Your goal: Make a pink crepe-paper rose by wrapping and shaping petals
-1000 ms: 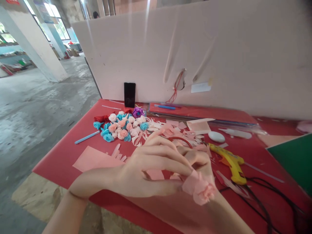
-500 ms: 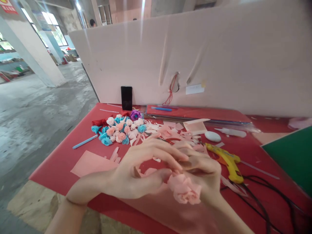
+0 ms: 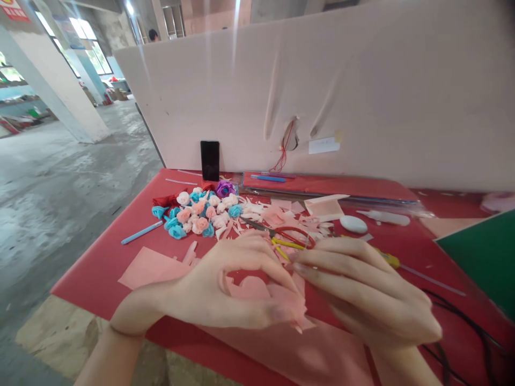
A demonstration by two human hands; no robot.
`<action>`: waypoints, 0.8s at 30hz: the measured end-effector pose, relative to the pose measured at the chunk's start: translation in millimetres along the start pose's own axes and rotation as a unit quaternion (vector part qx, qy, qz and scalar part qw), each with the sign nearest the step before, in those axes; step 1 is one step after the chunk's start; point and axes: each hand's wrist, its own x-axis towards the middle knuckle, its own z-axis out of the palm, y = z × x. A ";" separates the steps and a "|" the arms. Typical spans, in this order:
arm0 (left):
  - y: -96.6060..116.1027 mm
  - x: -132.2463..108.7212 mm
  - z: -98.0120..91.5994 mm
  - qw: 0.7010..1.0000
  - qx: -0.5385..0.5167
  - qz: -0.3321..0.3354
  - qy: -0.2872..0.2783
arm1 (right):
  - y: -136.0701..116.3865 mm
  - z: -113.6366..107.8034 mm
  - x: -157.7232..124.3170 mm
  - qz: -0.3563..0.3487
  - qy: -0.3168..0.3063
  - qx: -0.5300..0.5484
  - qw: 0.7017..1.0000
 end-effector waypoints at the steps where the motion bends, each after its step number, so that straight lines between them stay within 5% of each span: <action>1: -0.7 -0.1 -0.2 1.000 0.003 0.002 -0.003 | -0.9 -0.9 -0.1 0.000 -0.004 -0.010 1.000; 24: -1.6 -1.0 0.9 0.999 -0.023 -0.008 -0.025 | -15.2 -12.5 -5.3 0.054 -0.038 0.015 0.998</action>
